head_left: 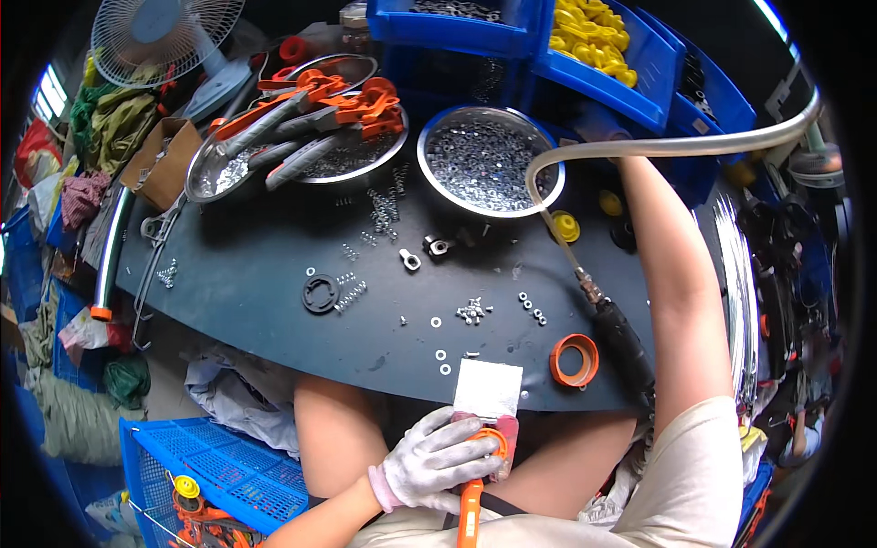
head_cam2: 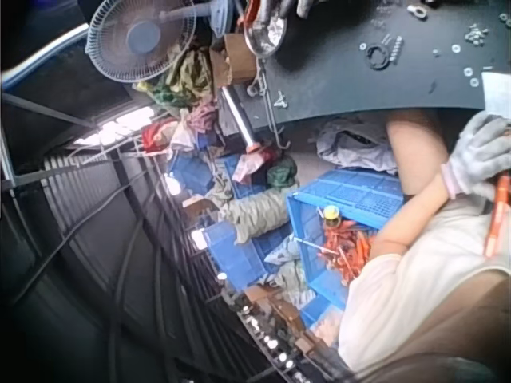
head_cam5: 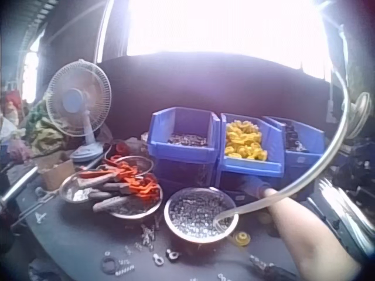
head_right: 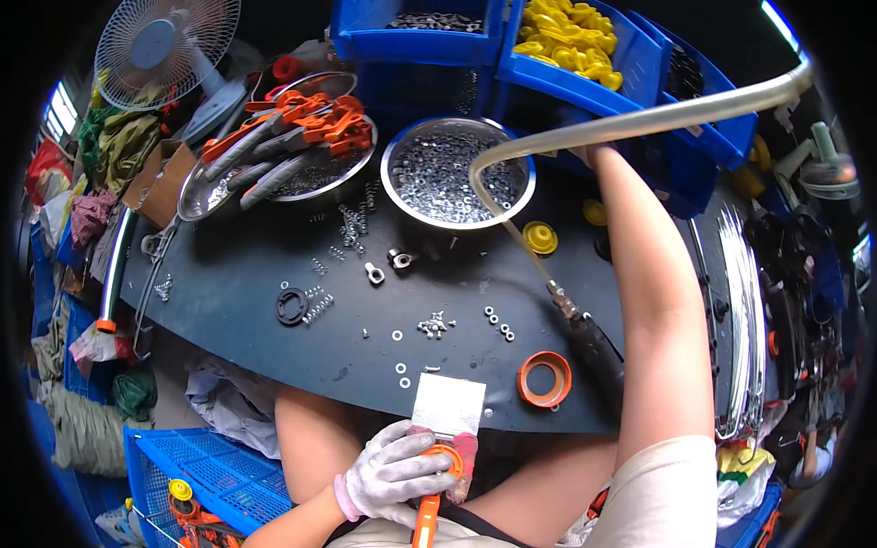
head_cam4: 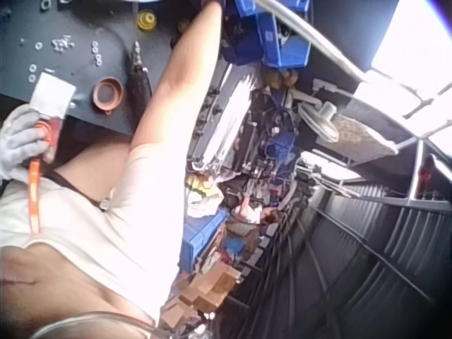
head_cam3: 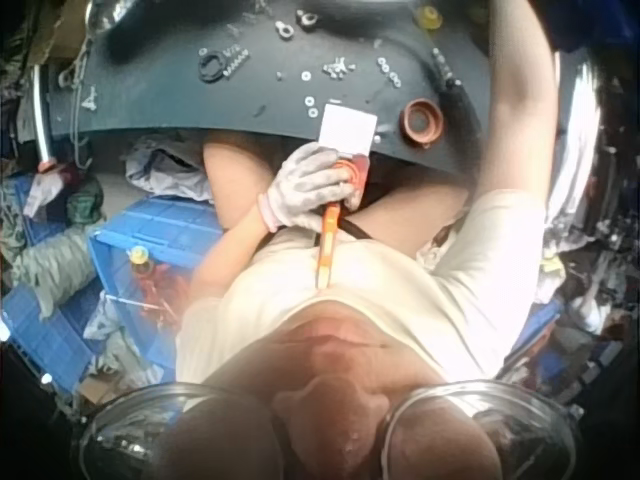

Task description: Assembling an orange hand-tool mechanism by inserting components and securing them using a power screwdriver and manual force.

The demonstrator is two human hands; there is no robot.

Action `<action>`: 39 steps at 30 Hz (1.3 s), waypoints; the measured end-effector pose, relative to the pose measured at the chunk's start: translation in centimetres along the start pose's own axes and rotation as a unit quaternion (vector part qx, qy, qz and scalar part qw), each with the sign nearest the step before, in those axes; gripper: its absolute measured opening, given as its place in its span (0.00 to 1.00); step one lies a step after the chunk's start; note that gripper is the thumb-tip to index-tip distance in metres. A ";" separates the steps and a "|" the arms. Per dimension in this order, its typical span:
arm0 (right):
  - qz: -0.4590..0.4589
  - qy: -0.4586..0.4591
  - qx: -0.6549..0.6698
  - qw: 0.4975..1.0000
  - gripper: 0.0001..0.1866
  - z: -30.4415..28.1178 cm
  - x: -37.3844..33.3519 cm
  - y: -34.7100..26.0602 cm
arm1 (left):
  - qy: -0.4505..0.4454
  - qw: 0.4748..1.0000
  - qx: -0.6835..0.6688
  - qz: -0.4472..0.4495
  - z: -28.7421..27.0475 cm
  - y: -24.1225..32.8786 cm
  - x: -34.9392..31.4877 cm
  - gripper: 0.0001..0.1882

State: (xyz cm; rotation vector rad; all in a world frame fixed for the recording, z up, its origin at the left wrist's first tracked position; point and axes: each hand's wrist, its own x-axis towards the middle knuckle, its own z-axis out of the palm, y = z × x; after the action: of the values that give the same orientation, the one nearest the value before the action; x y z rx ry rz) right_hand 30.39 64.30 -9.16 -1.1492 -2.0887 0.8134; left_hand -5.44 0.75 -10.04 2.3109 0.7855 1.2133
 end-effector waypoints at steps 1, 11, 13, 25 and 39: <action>-0.026 -0.005 -0.023 0.999 0.32 2.9 1.1 1.5 | -0.005 1.000 0.012 -0.023 0.0 -0.2 0.1 0.36; -0.307 0.017 -0.381 0.872 0.28 4.8 5.4 5.9 | -0.004 1.000 0.017 -0.015 -0.4 -0.5 0.0 0.34; -0.357 0.026 -0.449 0.819 0.27 4.0 6.2 6.7 | 0.005 1.000 0.022 -0.008 0.0 -0.3 0.1 0.33; -0.510 0.046 -0.757 0.406 0.23 -1.1 2.0 5.6 | 0.044 0.999 -0.005 0.016 0.7 -0.5 0.6 0.32; -0.073 0.135 -0.347 0.925 0.29 8.4 -7.5 -18.2 | 0.043 0.999 0.026 -0.011 1.1 -0.7 -0.1 0.32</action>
State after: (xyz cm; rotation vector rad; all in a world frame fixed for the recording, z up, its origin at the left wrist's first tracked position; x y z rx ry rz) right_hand 18.35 47.99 -2.37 -1.3320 -2.2387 -0.1924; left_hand -4.78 1.14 -11.07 2.2976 0.8785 1.3054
